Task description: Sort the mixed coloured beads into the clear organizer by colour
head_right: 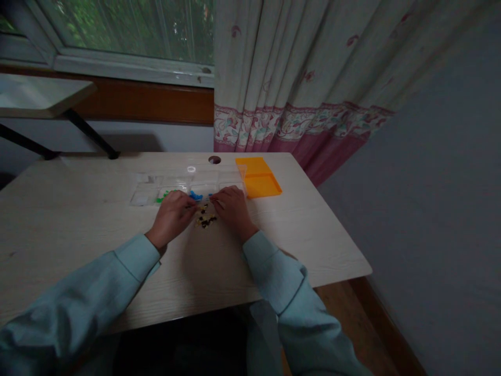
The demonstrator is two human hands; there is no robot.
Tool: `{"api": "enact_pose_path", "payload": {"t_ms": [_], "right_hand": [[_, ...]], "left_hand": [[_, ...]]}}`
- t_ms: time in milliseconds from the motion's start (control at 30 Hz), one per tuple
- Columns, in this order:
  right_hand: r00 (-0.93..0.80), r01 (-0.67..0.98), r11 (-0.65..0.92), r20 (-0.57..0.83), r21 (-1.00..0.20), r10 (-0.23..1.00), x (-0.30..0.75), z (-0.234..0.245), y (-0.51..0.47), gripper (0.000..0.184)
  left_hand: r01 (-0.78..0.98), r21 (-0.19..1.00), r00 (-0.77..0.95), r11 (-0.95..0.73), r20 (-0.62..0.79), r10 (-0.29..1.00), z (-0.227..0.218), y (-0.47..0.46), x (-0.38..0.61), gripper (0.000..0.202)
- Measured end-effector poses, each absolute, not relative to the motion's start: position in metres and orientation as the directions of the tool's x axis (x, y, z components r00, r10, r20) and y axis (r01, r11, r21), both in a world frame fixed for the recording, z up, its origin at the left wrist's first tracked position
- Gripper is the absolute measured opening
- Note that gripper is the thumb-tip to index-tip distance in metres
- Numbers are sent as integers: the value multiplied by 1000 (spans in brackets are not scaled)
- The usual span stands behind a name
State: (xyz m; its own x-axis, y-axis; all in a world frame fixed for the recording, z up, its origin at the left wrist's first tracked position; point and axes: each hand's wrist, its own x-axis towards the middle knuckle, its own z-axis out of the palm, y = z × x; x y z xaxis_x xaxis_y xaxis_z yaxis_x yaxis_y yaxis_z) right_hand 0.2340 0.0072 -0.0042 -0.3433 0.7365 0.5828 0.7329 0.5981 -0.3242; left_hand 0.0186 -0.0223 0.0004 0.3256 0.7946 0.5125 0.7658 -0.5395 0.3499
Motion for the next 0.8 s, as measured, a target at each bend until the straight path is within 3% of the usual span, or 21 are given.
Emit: {"api": "enact_pose_path", "payload": {"t_ms": [167,300,800], "right_hand": [[-403,674,668,601,-315,690,224,-3,-1,18],[-469,622,731,614,-280,635,209,-1,-13,23],[-432,628,709,615,-320,660,193,-1,-25,23]], "left_hand": [[624,553,202,-553,569,797,0,-25,7,18],[526,638,174,-562,566,806,-3,-26,3,22],[537,653,228,-534,497,837,-3,-30,7,26]]}}
